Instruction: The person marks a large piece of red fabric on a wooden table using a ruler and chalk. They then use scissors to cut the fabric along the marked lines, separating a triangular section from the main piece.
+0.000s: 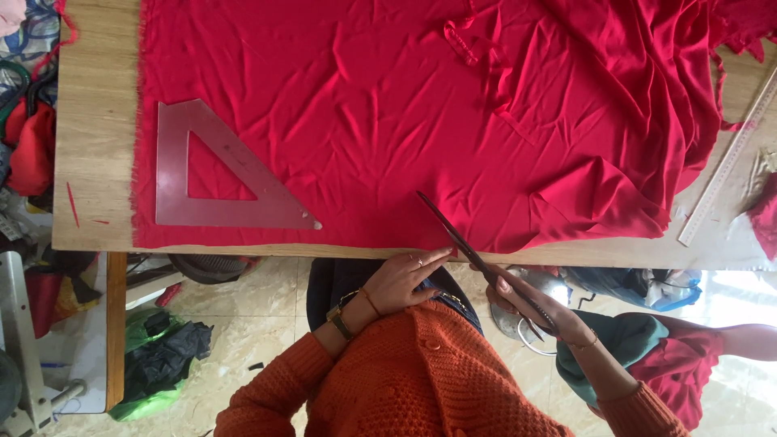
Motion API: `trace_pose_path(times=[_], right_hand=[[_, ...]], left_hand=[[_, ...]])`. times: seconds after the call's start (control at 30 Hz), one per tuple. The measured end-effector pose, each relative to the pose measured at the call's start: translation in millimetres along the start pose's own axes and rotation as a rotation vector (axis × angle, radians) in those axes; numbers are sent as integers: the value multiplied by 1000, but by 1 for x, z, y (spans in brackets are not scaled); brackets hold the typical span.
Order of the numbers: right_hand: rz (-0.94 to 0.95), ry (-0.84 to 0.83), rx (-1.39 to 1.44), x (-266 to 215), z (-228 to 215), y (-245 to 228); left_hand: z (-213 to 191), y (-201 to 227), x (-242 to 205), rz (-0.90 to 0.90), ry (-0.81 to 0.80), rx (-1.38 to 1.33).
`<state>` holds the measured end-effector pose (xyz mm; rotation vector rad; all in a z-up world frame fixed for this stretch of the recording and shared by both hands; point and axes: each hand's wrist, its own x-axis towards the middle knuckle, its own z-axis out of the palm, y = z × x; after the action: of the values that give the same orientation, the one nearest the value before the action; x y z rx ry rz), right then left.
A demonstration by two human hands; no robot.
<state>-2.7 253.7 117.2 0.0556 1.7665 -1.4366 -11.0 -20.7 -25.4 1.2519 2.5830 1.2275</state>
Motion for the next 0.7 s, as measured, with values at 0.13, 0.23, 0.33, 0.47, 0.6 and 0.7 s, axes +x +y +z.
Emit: trace_pose_path(times=[0.13, 0.23, 0.33, 0.47, 0.6, 0.7], right_hand=[[-7, -24, 99, 1, -3, 6], [-12, -24, 71, 4, 2, -9], [1, -11, -16, 8, 7, -28], [-15, -13, -19, 9, 10, -46], [-41, -40, -35, 9, 15, -60], [-24, -7, -53, 10, 14, -59]], left_hand=[[-2, -1, 0, 9, -12, -27], [-2, -1, 0, 14, -10, -35], [-1, -2, 0, 27, -1, -37], [-3, -3, 0, 43, 5, -36], [-6, -2, 1, 37, 4, -51], [-9, -1, 2, 38, 6, -77]])
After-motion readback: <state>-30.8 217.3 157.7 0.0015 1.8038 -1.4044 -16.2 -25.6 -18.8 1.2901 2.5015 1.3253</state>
